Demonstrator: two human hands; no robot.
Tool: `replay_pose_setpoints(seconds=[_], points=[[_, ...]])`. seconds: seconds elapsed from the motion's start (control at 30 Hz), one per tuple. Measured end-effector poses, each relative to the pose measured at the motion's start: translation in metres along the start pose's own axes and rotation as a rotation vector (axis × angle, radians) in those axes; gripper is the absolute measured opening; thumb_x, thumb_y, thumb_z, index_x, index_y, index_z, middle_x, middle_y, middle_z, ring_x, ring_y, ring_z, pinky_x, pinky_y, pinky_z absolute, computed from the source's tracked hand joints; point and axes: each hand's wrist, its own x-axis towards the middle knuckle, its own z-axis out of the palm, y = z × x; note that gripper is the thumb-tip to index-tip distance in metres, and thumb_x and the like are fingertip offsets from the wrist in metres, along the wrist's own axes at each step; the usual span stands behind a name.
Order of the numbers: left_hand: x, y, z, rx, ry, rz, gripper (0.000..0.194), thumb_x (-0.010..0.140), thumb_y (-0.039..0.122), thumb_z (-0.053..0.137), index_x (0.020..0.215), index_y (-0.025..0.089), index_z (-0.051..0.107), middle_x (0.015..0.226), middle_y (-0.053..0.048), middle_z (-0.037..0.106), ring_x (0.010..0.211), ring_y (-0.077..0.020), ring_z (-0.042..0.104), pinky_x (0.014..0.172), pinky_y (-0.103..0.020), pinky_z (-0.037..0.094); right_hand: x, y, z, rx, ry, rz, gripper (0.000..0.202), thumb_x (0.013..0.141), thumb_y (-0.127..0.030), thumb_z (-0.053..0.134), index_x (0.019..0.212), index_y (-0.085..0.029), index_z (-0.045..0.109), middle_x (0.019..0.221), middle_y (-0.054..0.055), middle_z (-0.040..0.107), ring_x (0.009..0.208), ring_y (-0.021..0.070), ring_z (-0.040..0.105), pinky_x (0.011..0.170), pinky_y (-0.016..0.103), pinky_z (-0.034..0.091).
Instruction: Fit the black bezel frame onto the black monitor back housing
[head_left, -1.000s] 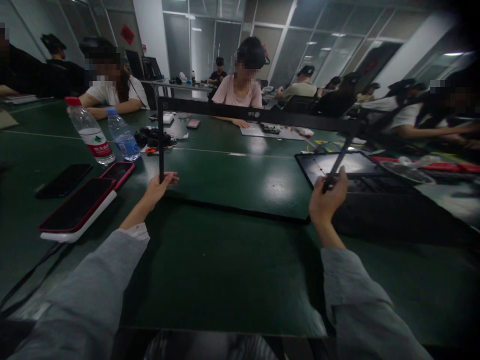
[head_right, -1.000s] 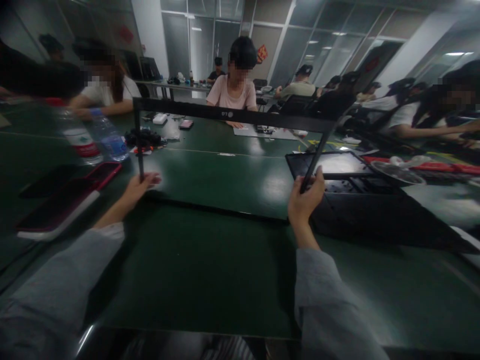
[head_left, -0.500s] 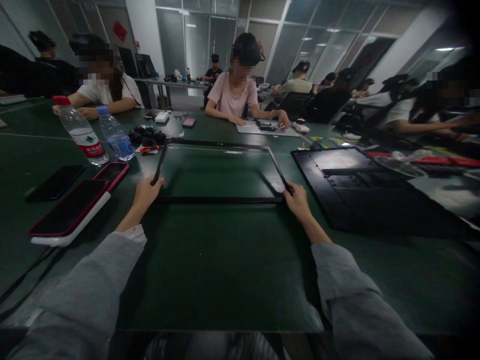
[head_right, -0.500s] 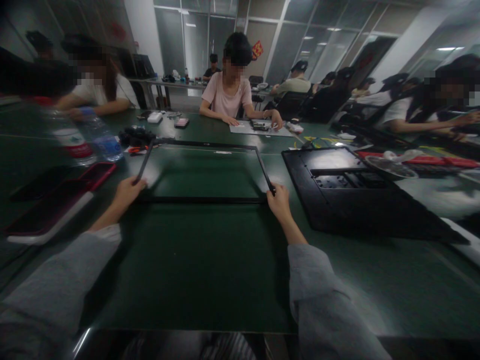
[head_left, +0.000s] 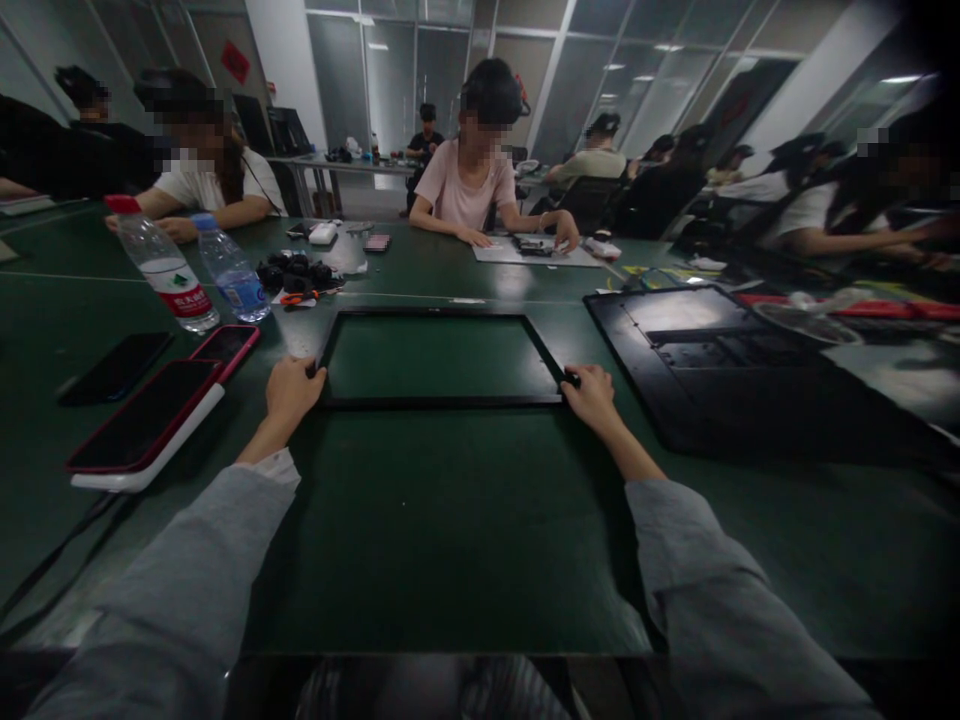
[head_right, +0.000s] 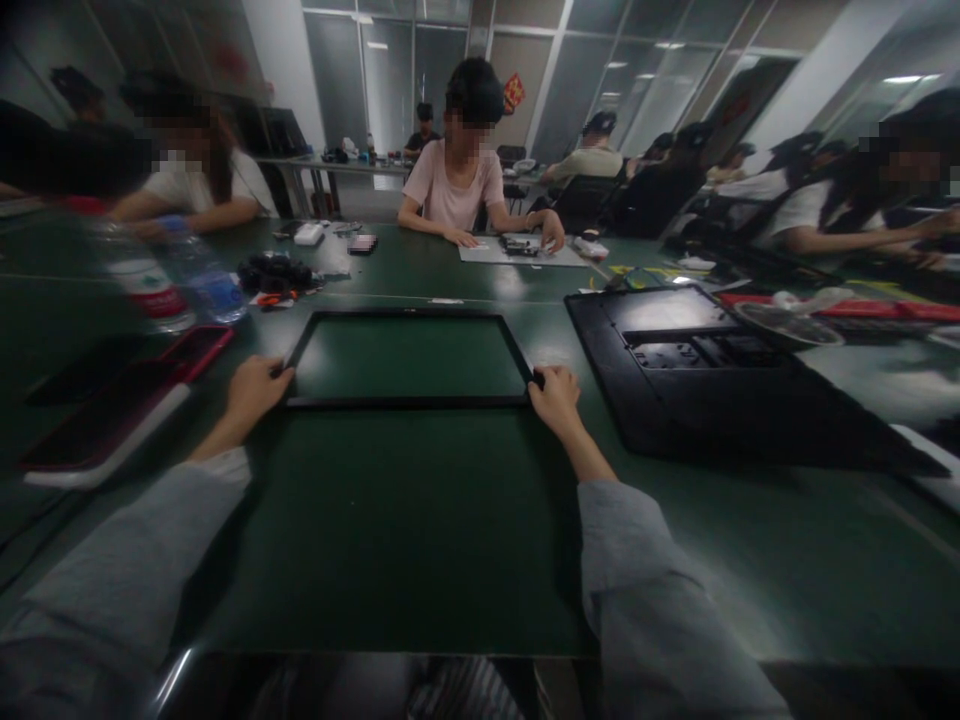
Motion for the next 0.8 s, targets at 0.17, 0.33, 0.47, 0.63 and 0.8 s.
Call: replay_pose_setpoints(seconds=[0.17, 0.33, 0.47, 0.63, 0.8], points=[[-0.001, 0.001, -0.002, -0.019, -0.009, -0.002, 0.041, 0.101, 0.040, 0.055, 0.121, 0.015, 0.081, 0.121, -0.021, 0.073, 0.116, -0.0355, 0.069, 0.096, -0.045, 0.055, -0.001, -0.001, -0.001, -0.009, -0.022, 0.010, 0.048, 0.091, -0.028, 0.055, 0.133, -0.012, 0.071, 0.140, 0.025, 0.059, 0.133, 0.0422, 0.052, 0.110, 0.060, 0.044], [0.000, -0.002, 0.001, -0.066, 0.017, 0.013, 0.038, 0.099, 0.041, 0.057, 0.117, 0.017, 0.081, 0.118, -0.021, 0.072, 0.114, -0.0386, 0.067, 0.096, -0.048, 0.055, 0.001, 0.002, 0.004, 0.053, 0.011, 0.003, 0.045, 0.087, -0.028, 0.059, 0.127, -0.014, 0.072, 0.133, 0.023, 0.062, 0.130, 0.0416, 0.054, 0.110, 0.063, 0.044], [0.000, -0.003, 0.004, -0.093, 0.027, 0.013, 0.040, 0.098, 0.043, 0.056, 0.116, 0.018, 0.081, 0.116, -0.021, 0.072, 0.112, -0.0397, 0.067, 0.096, -0.050, 0.054, 0.000, 0.000, -0.006, 0.190, 0.185, -0.035, 0.069, 0.087, -0.032, 0.055, 0.152, -0.011, 0.054, 0.124, 0.020, 0.066, 0.120, 0.0374, 0.057, 0.112, 0.066, 0.042], [-0.002, 0.001, 0.002, -0.181, 0.071, 0.009, 0.048, 0.098, 0.044, 0.054, 0.132, 0.017, 0.076, 0.131, -0.021, 0.070, 0.123, -0.0384, 0.063, 0.106, -0.049, 0.050, -0.015, -0.013, -0.042, 0.155, 0.627, -0.162, 0.078, 0.102, -0.039, 0.041, 0.174, -0.015, 0.019, 0.146, 0.022, 0.058, 0.134, 0.0385, 0.052, 0.121, 0.070, 0.030], [-0.007, 0.015, -0.009, -0.294, -0.020, 0.129, 0.058, 0.099, 0.056, 0.057, 0.144, 0.022, 0.070, 0.148, -0.019, 0.062, 0.142, -0.0405, 0.051, 0.116, -0.059, 0.043, -0.024, -0.025, -0.053, 0.080, 0.617, -0.228, 0.077, 0.106, -0.046, 0.036, 0.175, -0.015, 0.020, 0.150, 0.024, 0.056, 0.140, 0.0415, 0.049, 0.120, 0.072, 0.031]])
